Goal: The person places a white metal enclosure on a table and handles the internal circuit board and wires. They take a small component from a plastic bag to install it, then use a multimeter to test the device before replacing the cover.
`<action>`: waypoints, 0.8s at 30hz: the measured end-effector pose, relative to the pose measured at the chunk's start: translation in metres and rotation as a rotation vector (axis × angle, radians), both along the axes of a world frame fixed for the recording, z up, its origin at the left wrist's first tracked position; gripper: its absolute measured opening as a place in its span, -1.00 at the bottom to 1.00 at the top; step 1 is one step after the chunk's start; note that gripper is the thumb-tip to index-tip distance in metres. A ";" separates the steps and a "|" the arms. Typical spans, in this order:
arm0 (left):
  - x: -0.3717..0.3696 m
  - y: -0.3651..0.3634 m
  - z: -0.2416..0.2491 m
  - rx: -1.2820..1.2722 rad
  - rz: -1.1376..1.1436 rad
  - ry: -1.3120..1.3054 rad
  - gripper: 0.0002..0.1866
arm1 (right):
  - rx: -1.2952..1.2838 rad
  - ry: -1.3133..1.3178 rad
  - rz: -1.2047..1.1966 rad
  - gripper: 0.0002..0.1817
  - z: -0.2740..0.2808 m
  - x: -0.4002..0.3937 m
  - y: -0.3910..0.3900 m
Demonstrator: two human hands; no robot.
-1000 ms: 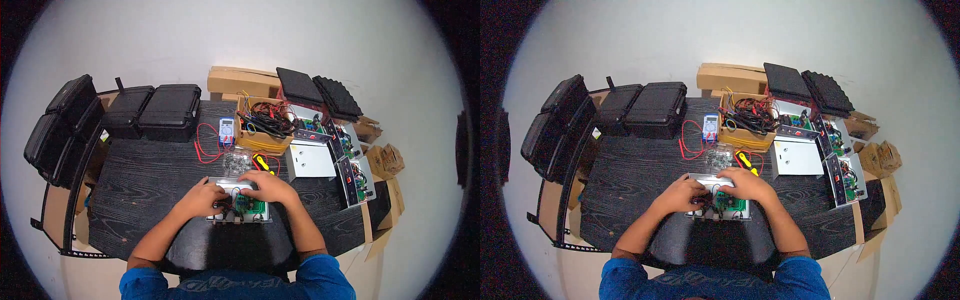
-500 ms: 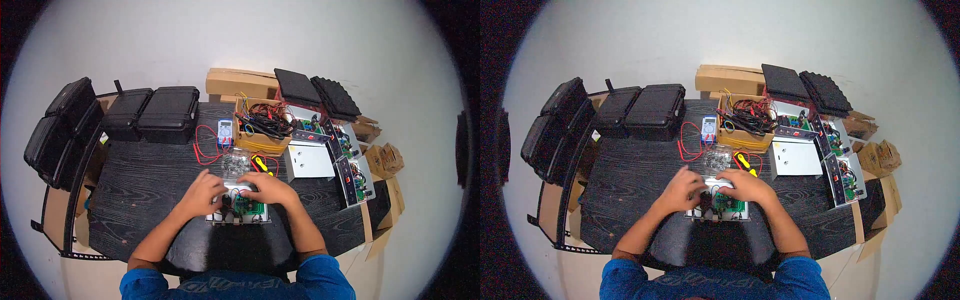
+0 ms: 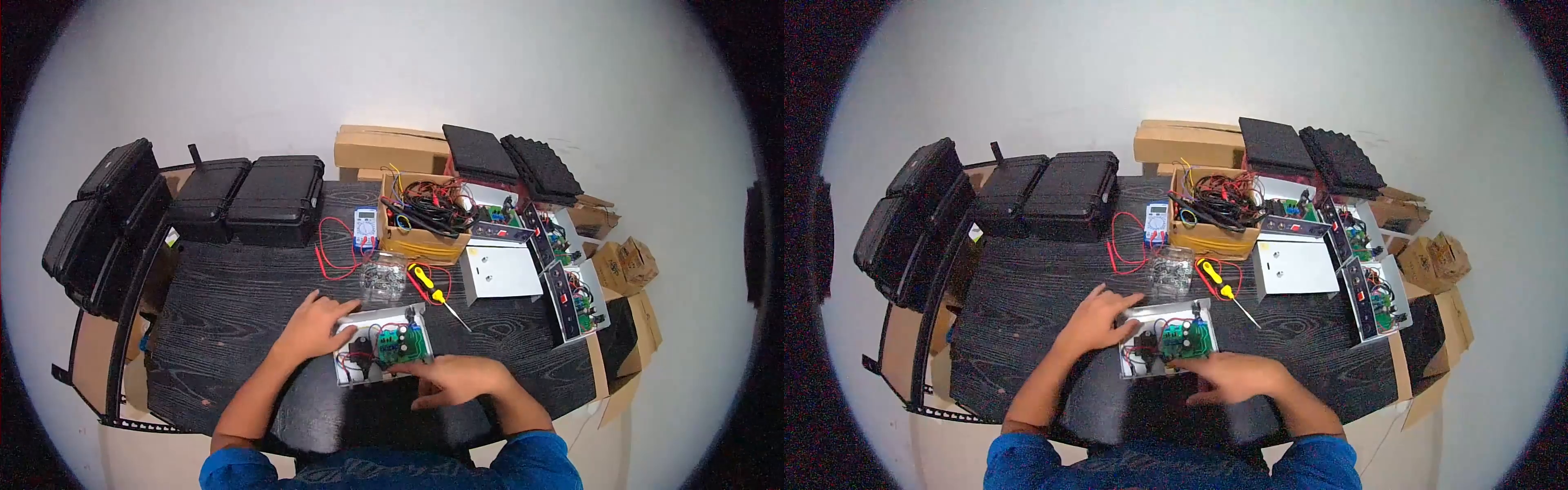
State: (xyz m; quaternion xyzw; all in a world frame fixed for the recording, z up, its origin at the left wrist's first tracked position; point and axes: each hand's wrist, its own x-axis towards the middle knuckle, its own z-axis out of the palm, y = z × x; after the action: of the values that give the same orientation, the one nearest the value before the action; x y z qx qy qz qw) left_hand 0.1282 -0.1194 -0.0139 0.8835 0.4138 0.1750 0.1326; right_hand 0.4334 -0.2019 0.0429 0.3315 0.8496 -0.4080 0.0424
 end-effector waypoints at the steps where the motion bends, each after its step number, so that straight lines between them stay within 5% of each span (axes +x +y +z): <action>1: -0.003 -0.003 -0.002 0.028 -0.019 0.008 -0.42 | 0.018 -0.011 -0.028 -0.13 -0.007 0.003 -0.006; 7: -0.015 -0.037 0.006 0.096 -0.133 0.120 -0.39 | 0.102 -0.060 -0.162 -0.13 -0.014 0.011 -0.011; 18: -0.015 -0.110 0.009 -0.181 -0.474 0.121 -0.48 | 0.263 -0.162 -0.280 -0.18 0.005 -0.006 0.015; 24: -0.003 -0.114 -0.009 0.101 -0.513 0.041 -0.65 | 0.403 0.060 -0.177 -0.25 -0.009 -0.020 0.036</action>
State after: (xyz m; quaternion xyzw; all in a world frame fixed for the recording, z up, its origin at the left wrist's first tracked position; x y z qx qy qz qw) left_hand 0.1255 -0.2333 -0.0230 0.9683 0.1696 0.1385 0.1199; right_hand 0.4133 -0.1661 0.0340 0.3942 0.8825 -0.2415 -0.0859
